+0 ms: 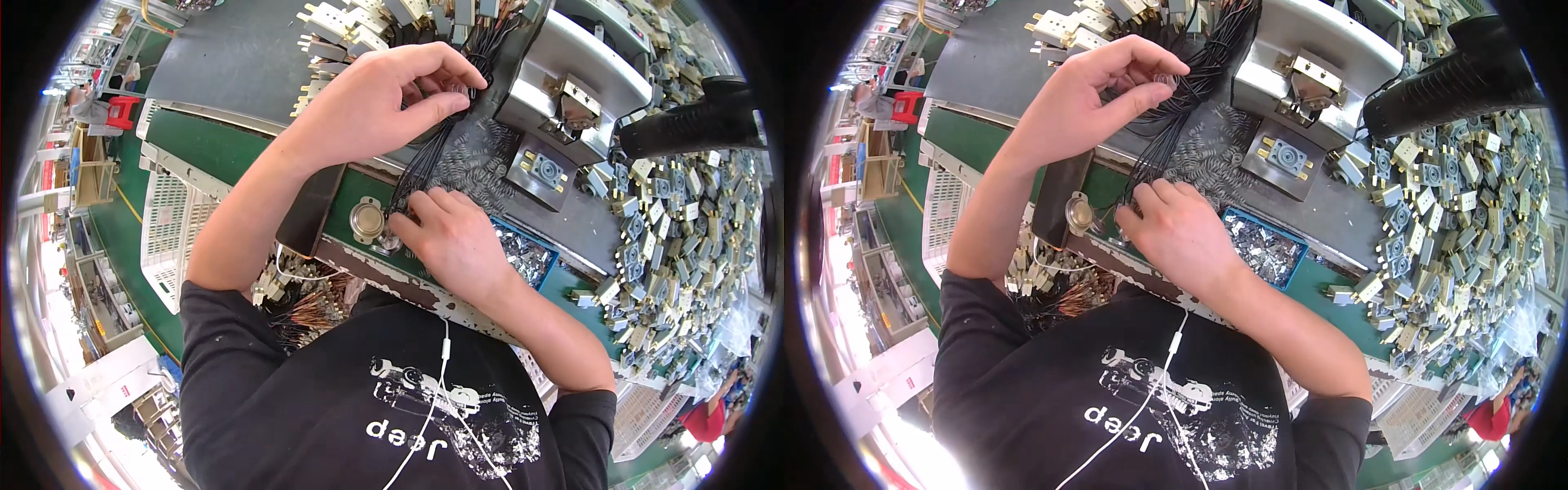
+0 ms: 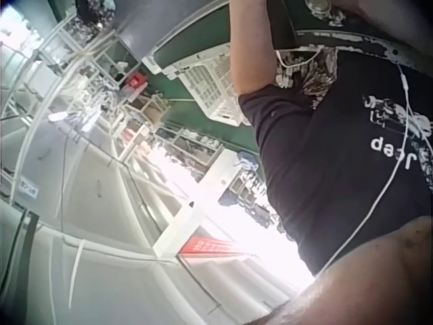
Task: Assemble small electronic motor or fan components using an electric screwdriver at a manufacturing workbench.
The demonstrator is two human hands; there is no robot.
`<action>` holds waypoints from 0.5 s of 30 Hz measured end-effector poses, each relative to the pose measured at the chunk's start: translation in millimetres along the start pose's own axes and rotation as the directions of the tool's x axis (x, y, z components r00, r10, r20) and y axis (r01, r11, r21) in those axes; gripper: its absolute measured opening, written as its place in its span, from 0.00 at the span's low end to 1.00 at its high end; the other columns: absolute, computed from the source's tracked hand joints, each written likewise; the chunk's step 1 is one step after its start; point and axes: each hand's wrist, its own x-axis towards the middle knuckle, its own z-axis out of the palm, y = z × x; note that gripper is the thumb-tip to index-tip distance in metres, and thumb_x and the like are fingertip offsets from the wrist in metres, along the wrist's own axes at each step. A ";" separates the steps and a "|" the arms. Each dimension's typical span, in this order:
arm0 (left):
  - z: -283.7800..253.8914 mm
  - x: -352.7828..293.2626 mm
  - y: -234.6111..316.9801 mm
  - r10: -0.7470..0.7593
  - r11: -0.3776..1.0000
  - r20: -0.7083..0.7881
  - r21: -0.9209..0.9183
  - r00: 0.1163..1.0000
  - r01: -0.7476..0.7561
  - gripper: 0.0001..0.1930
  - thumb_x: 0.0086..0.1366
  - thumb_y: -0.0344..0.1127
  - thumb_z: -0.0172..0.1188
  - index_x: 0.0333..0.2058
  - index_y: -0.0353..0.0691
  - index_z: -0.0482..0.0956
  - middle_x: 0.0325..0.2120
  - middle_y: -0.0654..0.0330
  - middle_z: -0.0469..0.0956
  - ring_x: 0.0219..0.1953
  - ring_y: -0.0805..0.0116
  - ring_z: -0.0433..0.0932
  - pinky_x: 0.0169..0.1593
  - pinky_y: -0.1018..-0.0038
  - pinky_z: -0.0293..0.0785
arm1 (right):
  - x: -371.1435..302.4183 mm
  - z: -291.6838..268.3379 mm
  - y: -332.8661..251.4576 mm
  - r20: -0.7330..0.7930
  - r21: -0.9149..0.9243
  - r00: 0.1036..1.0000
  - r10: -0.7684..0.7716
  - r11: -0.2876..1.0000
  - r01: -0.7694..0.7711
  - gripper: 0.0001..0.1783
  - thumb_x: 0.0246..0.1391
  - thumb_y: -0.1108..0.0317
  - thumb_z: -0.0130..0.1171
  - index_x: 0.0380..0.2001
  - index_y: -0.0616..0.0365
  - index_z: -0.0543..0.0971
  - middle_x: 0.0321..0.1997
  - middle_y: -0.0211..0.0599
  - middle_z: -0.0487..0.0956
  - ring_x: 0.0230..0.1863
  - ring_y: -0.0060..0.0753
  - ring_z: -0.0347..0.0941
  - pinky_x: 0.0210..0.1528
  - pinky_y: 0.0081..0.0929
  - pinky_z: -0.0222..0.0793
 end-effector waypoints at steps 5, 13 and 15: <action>0.8 -3.8 -0.7 -0.029 0.999 0.001 -0.041 1.000 0.029 0.10 0.66 0.31 0.64 0.46 0.41 0.82 0.32 0.62 0.83 0.35 0.74 0.82 0.42 0.75 0.78 | -2.3 -2.5 6.6 -0.148 0.148 0.965 0.216 0.970 -0.194 0.10 0.52 0.70 0.65 0.40 0.53 0.81 0.38 0.34 0.76 0.37 0.39 0.77 0.37 0.36 0.75; -10.8 -10.3 -0.7 -0.061 0.998 0.029 0.006 0.998 0.060 0.11 0.69 0.28 0.62 0.49 0.36 0.80 0.37 0.65 0.82 0.40 0.80 0.80 0.46 0.80 0.77 | -1.1 -2.4 29.3 -0.244 0.170 0.966 0.089 0.984 -0.048 0.14 0.45 0.74 0.69 0.38 0.55 0.79 0.52 0.38 0.81 0.39 0.39 0.82 0.37 0.32 0.79; -13.4 -14.0 -3.3 -0.049 0.999 0.040 0.011 0.998 0.048 0.11 0.69 0.28 0.62 0.49 0.36 0.80 0.37 0.65 0.82 0.39 0.80 0.80 0.46 0.80 0.77 | -8.1 -0.7 34.2 -0.287 0.216 0.953 0.099 0.976 -0.036 0.15 0.45 0.76 0.69 0.38 0.55 0.79 0.50 0.39 0.82 0.38 0.40 0.83 0.37 0.32 0.79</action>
